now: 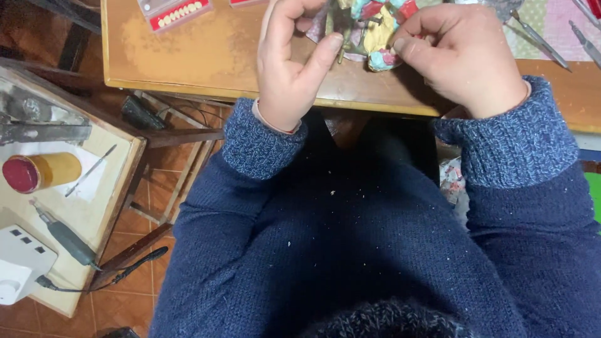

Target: Repairing or manufacturing a dental prosthesis using a dental model and various lab tools.

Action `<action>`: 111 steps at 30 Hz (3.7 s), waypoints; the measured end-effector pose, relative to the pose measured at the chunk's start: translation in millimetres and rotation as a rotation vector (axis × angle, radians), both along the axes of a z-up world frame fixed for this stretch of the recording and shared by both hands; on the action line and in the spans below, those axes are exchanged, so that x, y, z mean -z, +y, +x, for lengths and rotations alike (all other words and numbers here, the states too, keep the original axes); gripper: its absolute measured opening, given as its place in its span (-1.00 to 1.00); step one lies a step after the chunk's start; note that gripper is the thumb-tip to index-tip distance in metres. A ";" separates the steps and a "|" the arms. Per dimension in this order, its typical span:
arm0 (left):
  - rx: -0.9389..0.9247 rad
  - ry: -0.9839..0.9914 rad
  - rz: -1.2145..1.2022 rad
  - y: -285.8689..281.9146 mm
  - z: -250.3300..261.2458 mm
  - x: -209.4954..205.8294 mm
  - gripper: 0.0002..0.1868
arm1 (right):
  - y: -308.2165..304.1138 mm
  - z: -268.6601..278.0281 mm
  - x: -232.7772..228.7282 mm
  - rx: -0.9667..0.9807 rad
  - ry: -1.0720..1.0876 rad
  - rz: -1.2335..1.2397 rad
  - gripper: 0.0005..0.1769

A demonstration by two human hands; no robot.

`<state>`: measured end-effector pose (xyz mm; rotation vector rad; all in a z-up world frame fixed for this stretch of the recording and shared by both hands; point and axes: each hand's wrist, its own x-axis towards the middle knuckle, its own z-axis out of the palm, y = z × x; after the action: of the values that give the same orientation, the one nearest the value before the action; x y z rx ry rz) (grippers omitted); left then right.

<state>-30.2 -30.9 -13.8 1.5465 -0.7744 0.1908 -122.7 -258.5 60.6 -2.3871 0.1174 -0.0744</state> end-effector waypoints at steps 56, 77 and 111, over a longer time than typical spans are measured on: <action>0.135 -0.010 0.241 -13.4 2.1 7.3 -0.15 | 8.3 -8.7 25.5 0.093 0.171 0.652 -0.91; 0.173 -0.003 0.212 -15.2 3.9 -2.0 -0.14 | 8.8 -9.0 30.8 0.093 0.134 0.689 -0.93; 0.333 0.093 0.064 -5.3 23.5 -9.2 -0.12 | -61.8 -65.3 65.6 0.187 -0.346 0.433 -0.41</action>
<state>-6.7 -36.2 -4.6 1.4516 -0.9573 -0.1515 -188.1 -320.3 -5.0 -1.8946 0.1726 -0.4968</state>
